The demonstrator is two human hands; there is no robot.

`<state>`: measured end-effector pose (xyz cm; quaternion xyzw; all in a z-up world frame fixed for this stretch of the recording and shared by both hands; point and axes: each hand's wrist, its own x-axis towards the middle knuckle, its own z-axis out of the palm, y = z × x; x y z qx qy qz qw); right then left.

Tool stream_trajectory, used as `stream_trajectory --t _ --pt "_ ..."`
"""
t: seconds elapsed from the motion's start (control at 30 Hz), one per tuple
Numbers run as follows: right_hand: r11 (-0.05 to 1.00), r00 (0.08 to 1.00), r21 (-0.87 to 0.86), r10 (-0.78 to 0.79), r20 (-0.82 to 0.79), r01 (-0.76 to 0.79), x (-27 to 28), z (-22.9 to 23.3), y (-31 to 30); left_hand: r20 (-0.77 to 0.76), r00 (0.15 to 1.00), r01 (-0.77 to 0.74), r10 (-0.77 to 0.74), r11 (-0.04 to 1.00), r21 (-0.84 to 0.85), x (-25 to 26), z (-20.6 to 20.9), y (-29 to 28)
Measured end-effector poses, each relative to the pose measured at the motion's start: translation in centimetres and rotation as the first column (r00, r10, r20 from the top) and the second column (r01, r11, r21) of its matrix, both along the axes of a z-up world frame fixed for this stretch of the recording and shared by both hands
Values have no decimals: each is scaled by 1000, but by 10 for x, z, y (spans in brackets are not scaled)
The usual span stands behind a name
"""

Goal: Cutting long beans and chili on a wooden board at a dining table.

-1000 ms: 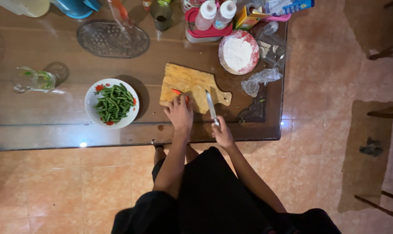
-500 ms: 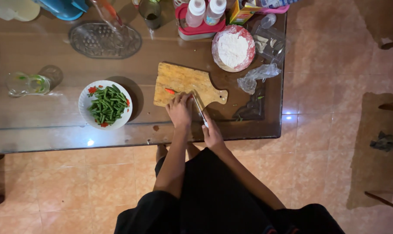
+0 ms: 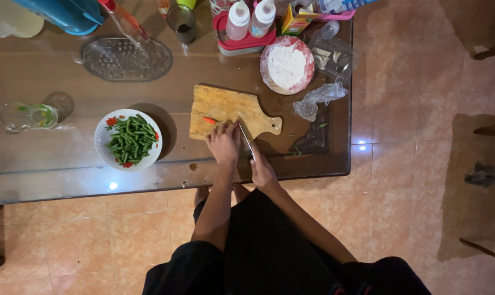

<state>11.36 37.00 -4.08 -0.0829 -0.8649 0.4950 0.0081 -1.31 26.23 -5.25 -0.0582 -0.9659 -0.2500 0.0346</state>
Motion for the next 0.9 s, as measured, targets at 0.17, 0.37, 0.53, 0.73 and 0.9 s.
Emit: stream_trajectory --t 0.17,0.37,0.53,0.73,0.9 --pt "994 981 103 -40 189 21 -1 -3 -3 -44 999 26 -26 1000 -1 -4 5 -1" --pt "949 915 311 -81 396 -50 -7 -5 -7 -58 995 81 -83 996 -35 -7 4 -5" --pt "947 852 301 -67 519 -109 -16 -15 -7 -69 991 111 -115 992 -55 -10 0 -6" --pt "978 843 189 -23 538 -94 -43 -18 -6 -65 991 113 -114 993 -25 -8 -7 -7" --pt "930 818 348 -103 566 -123 -83 -16 -8 -70 991 108 -112 993 -57 -11 -8 -6"
